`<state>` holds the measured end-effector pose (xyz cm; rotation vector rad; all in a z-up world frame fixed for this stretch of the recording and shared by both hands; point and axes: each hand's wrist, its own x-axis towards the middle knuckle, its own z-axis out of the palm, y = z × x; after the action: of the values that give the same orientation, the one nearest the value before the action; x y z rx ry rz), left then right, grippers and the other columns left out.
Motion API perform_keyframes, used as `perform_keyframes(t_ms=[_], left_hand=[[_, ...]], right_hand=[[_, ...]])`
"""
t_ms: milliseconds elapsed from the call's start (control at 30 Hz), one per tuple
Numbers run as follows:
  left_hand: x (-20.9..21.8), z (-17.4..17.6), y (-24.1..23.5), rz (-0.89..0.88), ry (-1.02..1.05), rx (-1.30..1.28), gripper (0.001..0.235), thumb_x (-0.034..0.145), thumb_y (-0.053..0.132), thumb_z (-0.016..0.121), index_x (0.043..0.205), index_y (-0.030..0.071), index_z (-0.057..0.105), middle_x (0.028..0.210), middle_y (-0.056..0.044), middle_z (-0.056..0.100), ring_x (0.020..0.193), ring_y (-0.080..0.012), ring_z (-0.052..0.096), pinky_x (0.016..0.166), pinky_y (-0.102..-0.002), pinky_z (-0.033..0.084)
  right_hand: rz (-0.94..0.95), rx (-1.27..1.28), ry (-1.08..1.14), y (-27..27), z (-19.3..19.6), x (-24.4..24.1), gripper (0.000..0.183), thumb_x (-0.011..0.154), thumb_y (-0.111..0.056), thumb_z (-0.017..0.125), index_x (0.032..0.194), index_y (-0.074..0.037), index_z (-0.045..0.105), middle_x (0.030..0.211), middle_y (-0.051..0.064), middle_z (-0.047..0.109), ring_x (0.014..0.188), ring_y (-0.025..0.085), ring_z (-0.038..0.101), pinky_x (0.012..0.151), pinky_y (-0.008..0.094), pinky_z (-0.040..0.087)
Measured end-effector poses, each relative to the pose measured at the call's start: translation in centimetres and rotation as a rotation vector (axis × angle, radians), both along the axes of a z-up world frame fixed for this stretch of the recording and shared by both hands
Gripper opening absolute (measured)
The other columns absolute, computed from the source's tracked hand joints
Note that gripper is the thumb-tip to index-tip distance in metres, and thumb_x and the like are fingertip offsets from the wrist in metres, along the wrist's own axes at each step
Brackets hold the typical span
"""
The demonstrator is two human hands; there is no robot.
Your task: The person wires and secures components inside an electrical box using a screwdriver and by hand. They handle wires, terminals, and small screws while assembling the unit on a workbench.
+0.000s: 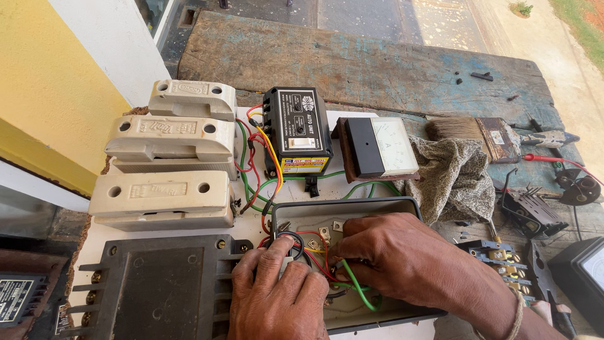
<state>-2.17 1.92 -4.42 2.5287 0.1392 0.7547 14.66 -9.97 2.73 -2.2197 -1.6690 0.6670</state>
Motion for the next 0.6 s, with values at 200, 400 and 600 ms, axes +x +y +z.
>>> perform_keyframes(t_ms=[200,400,600], left_hand=[[0.1,-0.1,-0.2,0.030,-0.030,0.020,0.013,0.081,0.016,0.066,0.072,0.008,0.070,0.078,-0.012,0.069,0.115,-0.0340,0.067,0.099,-0.060,0.039],[-0.1,0.1,0.1,0.034,-0.045,0.037,0.018,0.074,0.016,0.069,0.091,0.009,0.072,0.092,-0.010,0.070,0.113,-0.0329,0.068,0.099,-0.057,0.040],[0.4,2.1,-0.2,0.054,-0.245,0.029,0.043,0.079,0.021,0.075,0.119,0.006,0.070,0.109,-0.010,0.070,0.105,-0.0282,0.067,0.094,-0.051,0.047]], right_hand=[[0.034,0.055,-0.011,0.0,-0.1,-0.2,0.012,0.083,-0.019,0.071,0.080,-0.007,0.071,0.078,0.010,0.068,0.075,0.033,0.068,0.065,0.047,0.052],[-0.111,0.174,-0.043,-1.1,1.7,0.1,0.017,0.084,-0.020,0.072,0.095,-0.007,0.074,0.082,0.009,0.069,0.071,0.030,0.070,0.060,0.042,0.055],[-0.417,0.479,0.128,-5.2,2.1,-0.9,0.015,0.091,-0.018,0.078,0.102,-0.008,0.075,0.092,0.001,0.076,0.082,0.012,0.075,0.071,0.026,0.063]])
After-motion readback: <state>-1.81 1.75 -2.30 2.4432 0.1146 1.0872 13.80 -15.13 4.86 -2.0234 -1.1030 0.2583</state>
